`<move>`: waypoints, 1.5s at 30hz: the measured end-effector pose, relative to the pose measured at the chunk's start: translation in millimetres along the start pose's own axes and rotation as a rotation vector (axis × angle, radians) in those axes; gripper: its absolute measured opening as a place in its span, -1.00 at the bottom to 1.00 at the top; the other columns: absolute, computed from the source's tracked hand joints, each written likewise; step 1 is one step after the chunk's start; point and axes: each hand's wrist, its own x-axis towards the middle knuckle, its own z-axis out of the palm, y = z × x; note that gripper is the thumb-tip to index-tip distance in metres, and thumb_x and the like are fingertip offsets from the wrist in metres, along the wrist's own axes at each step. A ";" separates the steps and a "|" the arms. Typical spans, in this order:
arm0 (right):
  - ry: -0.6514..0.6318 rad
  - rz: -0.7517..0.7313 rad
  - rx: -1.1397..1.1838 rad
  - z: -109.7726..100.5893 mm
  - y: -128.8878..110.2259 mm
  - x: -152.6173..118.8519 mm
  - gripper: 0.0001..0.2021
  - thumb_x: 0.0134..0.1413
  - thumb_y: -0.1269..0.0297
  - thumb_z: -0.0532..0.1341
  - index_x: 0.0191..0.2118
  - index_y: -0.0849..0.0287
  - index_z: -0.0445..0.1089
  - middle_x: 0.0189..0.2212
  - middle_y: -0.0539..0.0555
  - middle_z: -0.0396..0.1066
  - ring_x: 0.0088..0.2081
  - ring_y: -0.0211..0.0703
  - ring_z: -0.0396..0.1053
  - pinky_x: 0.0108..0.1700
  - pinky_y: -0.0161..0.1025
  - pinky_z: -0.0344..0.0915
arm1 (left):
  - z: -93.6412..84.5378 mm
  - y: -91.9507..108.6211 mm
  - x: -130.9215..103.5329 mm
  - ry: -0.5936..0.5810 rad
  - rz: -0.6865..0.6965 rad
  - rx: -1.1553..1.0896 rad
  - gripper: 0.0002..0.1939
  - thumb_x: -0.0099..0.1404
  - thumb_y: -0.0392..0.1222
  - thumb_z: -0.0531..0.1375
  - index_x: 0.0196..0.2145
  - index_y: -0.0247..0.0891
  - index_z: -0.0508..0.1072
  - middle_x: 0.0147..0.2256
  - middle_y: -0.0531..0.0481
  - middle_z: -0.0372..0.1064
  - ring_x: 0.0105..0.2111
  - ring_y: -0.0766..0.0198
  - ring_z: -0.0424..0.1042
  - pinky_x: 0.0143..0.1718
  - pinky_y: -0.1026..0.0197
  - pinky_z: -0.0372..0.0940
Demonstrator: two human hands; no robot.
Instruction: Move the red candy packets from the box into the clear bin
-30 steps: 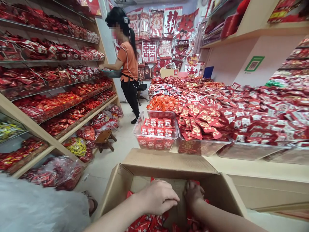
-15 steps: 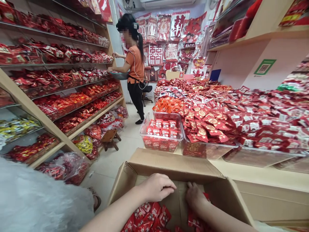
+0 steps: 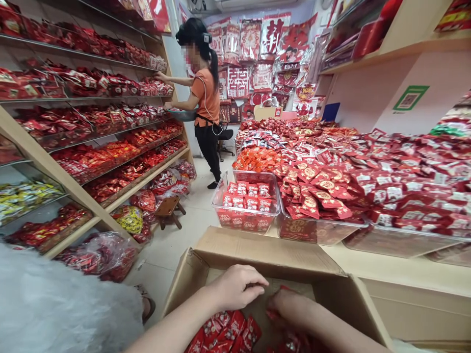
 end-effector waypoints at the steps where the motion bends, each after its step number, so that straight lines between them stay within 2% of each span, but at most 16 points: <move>1: 0.021 -0.034 0.081 -11.1 -1.1 -3.3 -0.91 -0.23 0.47 0.18 -0.49 0.19 0.40 -0.57 0.03 0.40 -0.53 -0.24 0.28 -0.48 -0.35 0.17 | -2.0 3.0 -0.7 0.018 -0.039 -0.033 -0.75 0.17 -0.21 0.08 -0.19 -0.20 0.42 -0.31 -0.04 0.42 -0.33 0.27 0.38 -0.28 0.28 0.24; 4: 0.143 -0.109 0.449 -45.5 -5.6 -15.4 -0.96 -0.09 0.37 0.12 -0.49 0.20 0.26 -0.57 -0.05 0.28 -0.55 -0.35 0.15 -0.54 -0.41 0.06 | -9.3 15.0 -1.6 0.025 -0.166 -0.276 -0.63 0.15 -0.14 0.11 -0.06 -0.19 0.31 -0.20 -0.07 0.38 -0.26 0.23 0.37 -0.24 0.22 0.25; 6: 0.253 -0.104 0.704 -65.4 -8.5 -21.8 -0.85 -0.03 0.28 0.10 -0.52 0.20 0.17 -0.60 -0.08 0.20 -0.55 -0.36 0.11 -0.54 -0.40 0.04 | -13.3 22.9 0.7 -0.004 -0.214 -0.525 -0.48 0.09 -0.14 0.17 0.03 -0.21 0.18 -0.13 -0.10 0.33 -0.18 0.20 0.34 -0.19 0.19 0.24; 8: 0.353 -0.095 0.938 -80.0 -10.0 -24.0 -0.78 0.00 0.19 0.10 -0.53 0.18 0.11 -0.61 -0.08 0.17 -0.54 -0.35 0.14 -0.52 -0.39 0.08 | -15.4 27.7 6.6 0.020 -0.246 -0.679 -0.31 -0.02 -0.18 0.26 0.06 -0.22 0.09 -0.10 -0.12 0.31 -0.13 0.15 0.31 -0.17 0.17 0.24; 11: 0.461 -0.099 1.221 -90.8 -8.8 -19.7 -0.74 -0.05 0.14 0.16 -0.52 0.16 0.07 -0.60 -0.08 0.22 -0.52 -0.31 0.23 -0.48 -0.36 0.16 | -15.9 27.2 20.1 0.094 -0.298 -0.782 -0.28 -0.04 -0.23 0.28 0.06 -0.20 0.07 -0.22 -0.10 0.36 -0.29 0.16 0.40 -0.30 0.16 0.29; 14: 0.549 -0.055 1.358 -90.9 -4.8 -13.1 -0.73 -0.08 0.14 0.19 -0.50 0.16 0.08 -0.61 -0.08 0.28 -0.52 -0.30 0.28 -0.46 -0.35 0.20 | -17.1 21.5 32.9 0.089 -0.341 -0.925 -0.34 0.02 -0.24 0.23 0.04 -0.21 0.03 -0.38 -0.06 0.39 -0.52 0.26 0.42 -0.50 0.24 0.28; 16: 0.589 -0.008 1.423 -88.5 -2.3 -10.5 -0.72 -0.08 0.14 0.20 -0.50 0.17 0.09 -0.61 -0.06 0.32 -0.53 -0.31 0.31 -0.44 -0.34 0.21 | -19.2 18.3 38.1 0.110 -0.359 -0.961 -0.36 0.02 -0.23 0.23 0.01 -0.25 0.02 -0.44 -0.04 0.39 -0.57 0.28 0.42 -0.55 0.29 0.26; 19: 0.612 0.018 1.486 -86.1 -0.7 -10.2 -0.71 -0.10 0.13 0.21 -0.52 0.17 0.09 -0.60 -0.03 0.36 -0.54 -0.29 0.32 -0.43 -0.32 0.24 | -23.2 16.9 40.3 0.140 -0.334 -0.973 -0.41 0.05 -0.21 0.22 -0.03 -0.28 0.03 -0.51 0.01 0.37 -0.58 0.29 0.41 -0.57 0.32 0.24; 23: 0.610 -0.003 1.513 -86.6 -2.2 -11.2 -0.71 -0.08 0.14 0.20 -0.54 0.17 0.08 -0.61 -0.02 0.37 -0.53 -0.30 0.32 -0.43 -0.33 0.25 | -27.2 17.8 36.9 0.169 -0.268 -0.907 -0.49 0.10 -0.24 0.17 -0.02 -0.25 0.06 -0.51 0.04 0.35 -0.58 0.33 0.40 -0.53 0.30 0.26; 25: 0.614 -0.023 1.521 -86.9 -2.9 -10.4 -0.75 -0.09 0.16 0.21 -0.44 0.17 0.13 -0.55 -0.02 0.38 -0.51 -0.31 0.32 -0.40 -0.33 0.26 | -28.3 17.5 34.4 0.190 -0.252 -0.812 -0.54 0.11 -0.26 0.15 -0.03 -0.23 0.12 -0.47 0.04 0.35 -0.55 0.35 0.39 -0.49 0.29 0.27; 27: 0.615 -0.056 1.513 -86.1 -3.2 -9.0 -0.70 -0.09 0.16 0.21 -0.26 0.14 0.14 -0.46 -0.01 0.38 -0.47 -0.30 0.33 -0.37 -0.30 0.28 | -28.9 16.6 32.1 0.184 -0.251 -0.708 -0.59 0.12 -0.27 0.13 -0.05 -0.21 0.19 -0.42 0.03 0.35 -0.52 0.35 0.39 -0.46 0.28 0.29; 29: 0.608 -0.083 1.457 -84.2 -3.2 -7.5 -0.68 -0.07 0.15 0.19 -0.20 0.15 0.15 -0.42 0.01 0.36 -0.43 -0.27 0.32 -0.35 -0.28 0.29 | -29.2 16.1 30.1 0.168 -0.254 -0.627 -0.60 0.12 -0.25 0.12 -0.05 -0.19 0.21 -0.35 0.01 0.36 -0.48 0.33 0.39 -0.42 0.26 0.30; 34: 0.680 -0.066 1.290 -77.6 -3.2 -6.0 -0.78 -0.04 0.14 0.16 -0.45 0.21 0.23 -0.52 -0.01 0.29 -0.45 -0.28 0.24 -0.39 -0.32 0.22 | -28.3 17.4 28.5 0.240 -0.239 -0.516 -0.60 0.11 -0.13 0.16 -0.07 -0.22 0.29 -0.15 -0.05 0.35 -0.23 0.22 0.36 -0.21 0.21 0.26; 38: 0.695 -0.070 1.257 -74.2 -2.5 -6.6 -0.78 -0.06 0.17 0.18 -0.52 0.21 0.23 -0.56 -0.04 0.26 -0.47 -0.31 0.20 -0.41 -0.34 0.17 | -26.0 17.9 31.0 0.282 -0.259 -0.523 -0.65 0.14 -0.06 0.12 -0.16 -0.29 0.38 -0.27 -0.07 0.42 -0.28 0.21 0.38 -0.23 0.21 0.27; 41: 0.696 -0.080 1.277 -73.9 -2.7 -7.2 -0.82 -0.05 0.20 0.18 -0.50 0.21 0.27 -0.53 -0.03 0.30 -0.45 -0.30 0.22 -0.38 -0.34 0.18 | -25.0 17.9 32.5 0.283 -0.232 -0.532 -0.71 0.11 -0.06 0.15 -0.26 -0.31 0.45 -0.31 -0.07 0.44 -0.28 0.20 0.39 -0.22 0.21 0.26; 45: 0.720 -0.126 1.305 -76.6 -5.6 -6.7 -0.86 -0.06 0.25 0.19 -0.50 0.20 0.30 -0.46 0.00 0.36 -0.38 -0.27 0.27 -0.30 -0.32 0.21 | -24.8 18.9 32.9 0.328 -0.200 -0.556 -0.74 0.10 -0.09 0.18 -0.30 -0.31 0.47 -0.34 -0.06 0.45 -0.32 0.21 0.40 -0.25 0.22 0.26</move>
